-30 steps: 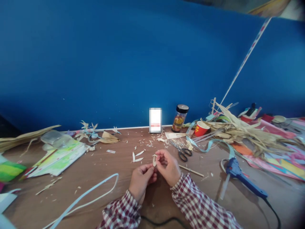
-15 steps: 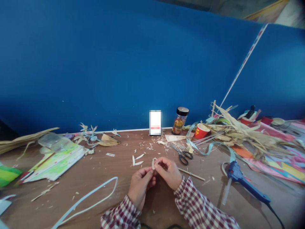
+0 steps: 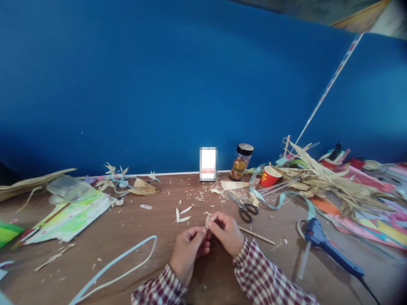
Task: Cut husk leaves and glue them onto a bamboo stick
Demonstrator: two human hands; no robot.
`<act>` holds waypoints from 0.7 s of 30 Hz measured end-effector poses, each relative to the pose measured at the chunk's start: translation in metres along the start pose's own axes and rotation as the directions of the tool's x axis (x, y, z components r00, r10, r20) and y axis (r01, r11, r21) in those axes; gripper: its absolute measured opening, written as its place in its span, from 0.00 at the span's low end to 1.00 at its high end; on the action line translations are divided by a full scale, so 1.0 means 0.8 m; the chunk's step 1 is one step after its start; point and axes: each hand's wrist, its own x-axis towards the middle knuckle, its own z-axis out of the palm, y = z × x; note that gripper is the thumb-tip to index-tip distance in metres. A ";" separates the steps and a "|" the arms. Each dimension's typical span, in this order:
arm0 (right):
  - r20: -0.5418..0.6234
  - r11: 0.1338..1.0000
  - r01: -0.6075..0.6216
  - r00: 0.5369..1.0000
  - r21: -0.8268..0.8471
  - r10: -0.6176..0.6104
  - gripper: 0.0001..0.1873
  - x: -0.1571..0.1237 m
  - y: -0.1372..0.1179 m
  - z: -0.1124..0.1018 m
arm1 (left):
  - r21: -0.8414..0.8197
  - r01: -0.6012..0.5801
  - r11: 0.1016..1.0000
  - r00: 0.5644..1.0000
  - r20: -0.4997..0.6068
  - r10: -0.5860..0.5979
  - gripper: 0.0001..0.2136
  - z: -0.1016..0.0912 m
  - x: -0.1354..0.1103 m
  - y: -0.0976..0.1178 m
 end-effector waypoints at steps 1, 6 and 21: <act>0.002 1.000 -0.001 1.000 -0.007 0.001 0.11 0.000 0.000 0.000 | 0.001 -0.003 1.000 1.000 0.003 0.003 0.13 0.000 0.000 0.000; 0.018 0.999 -0.016 1.000 -0.030 0.017 0.11 -0.001 -0.003 0.001 | -0.024 -0.002 1.000 1.000 -0.012 0.002 0.13 -0.001 0.001 0.000; -0.002 0.997 -0.005 1.000 -0.083 0.005 0.12 -0.001 -0.003 0.001 | -0.023 -0.024 0.999 0.999 -0.024 0.023 0.15 0.000 0.003 -0.001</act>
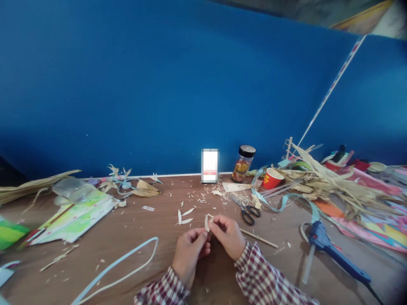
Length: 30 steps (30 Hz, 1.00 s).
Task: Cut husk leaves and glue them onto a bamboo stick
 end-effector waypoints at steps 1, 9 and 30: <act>0.005 1.000 -0.003 1.000 -0.003 0.003 0.12 0.000 0.001 0.000 | 0.003 -0.001 1.000 1.000 -0.005 0.001 0.15 0.000 0.000 0.000; 0.026 0.999 -0.009 1.000 -0.043 0.010 0.12 -0.001 0.005 0.000 | 0.046 -0.014 0.999 1.000 0.005 0.014 0.14 0.003 -0.001 0.000; 0.067 1.000 0.012 0.998 -0.029 -0.010 0.11 0.000 0.003 0.001 | 0.053 -0.054 0.997 0.999 0.004 0.054 0.15 -0.003 0.005 -0.009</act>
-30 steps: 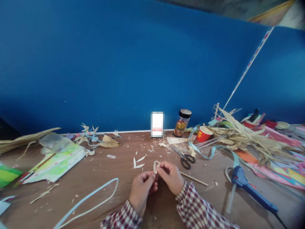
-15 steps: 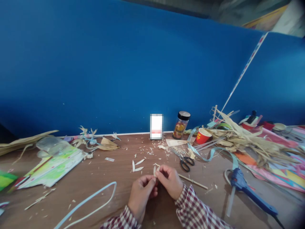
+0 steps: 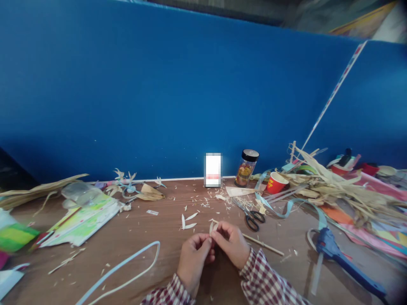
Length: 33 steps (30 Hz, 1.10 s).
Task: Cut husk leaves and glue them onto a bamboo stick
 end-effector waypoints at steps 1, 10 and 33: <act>0.000 1.000 -0.004 1.000 -0.008 0.004 0.11 0.000 0.000 0.000 | 0.002 -0.006 1.000 1.000 0.000 0.006 0.14 -0.001 0.000 -0.001; -0.018 1.000 0.013 1.000 0.005 -0.013 0.12 -0.004 -0.002 0.002 | 0.008 0.020 1.000 0.999 -0.030 -0.019 0.14 0.001 -0.001 0.002; -0.032 0.999 0.012 0.999 -0.041 -0.013 0.12 -0.005 -0.010 0.002 | 0.075 -0.079 0.994 0.996 -0.045 0.082 0.13 -0.002 -0.002 0.002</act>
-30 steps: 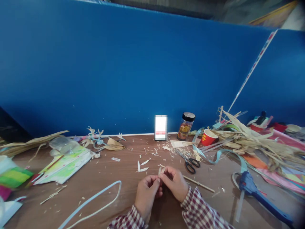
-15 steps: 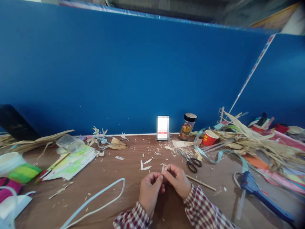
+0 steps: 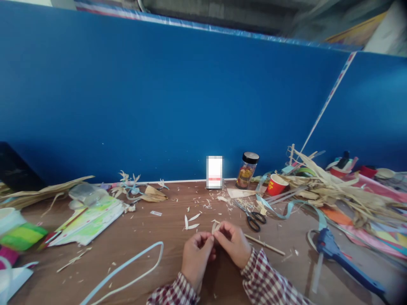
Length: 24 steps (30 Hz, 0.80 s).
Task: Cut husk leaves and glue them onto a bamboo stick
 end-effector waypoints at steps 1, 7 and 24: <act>-0.004 1.000 0.006 1.000 -0.009 -0.006 0.12 0.000 0.001 0.000 | -0.002 0.003 1.000 1.000 -0.002 -0.003 0.13 0.000 0.000 0.000; -0.005 1.000 0.013 1.000 -0.024 -0.013 0.11 0.000 0.003 0.000 | -0.010 -0.005 1.000 1.000 0.000 0.005 0.12 0.000 -0.002 0.001; -0.011 0.999 0.014 1.000 0.041 -0.014 0.10 0.001 0.000 0.000 | -0.076 0.016 0.997 0.999 -0.032 -0.018 0.13 0.005 -0.006 0.009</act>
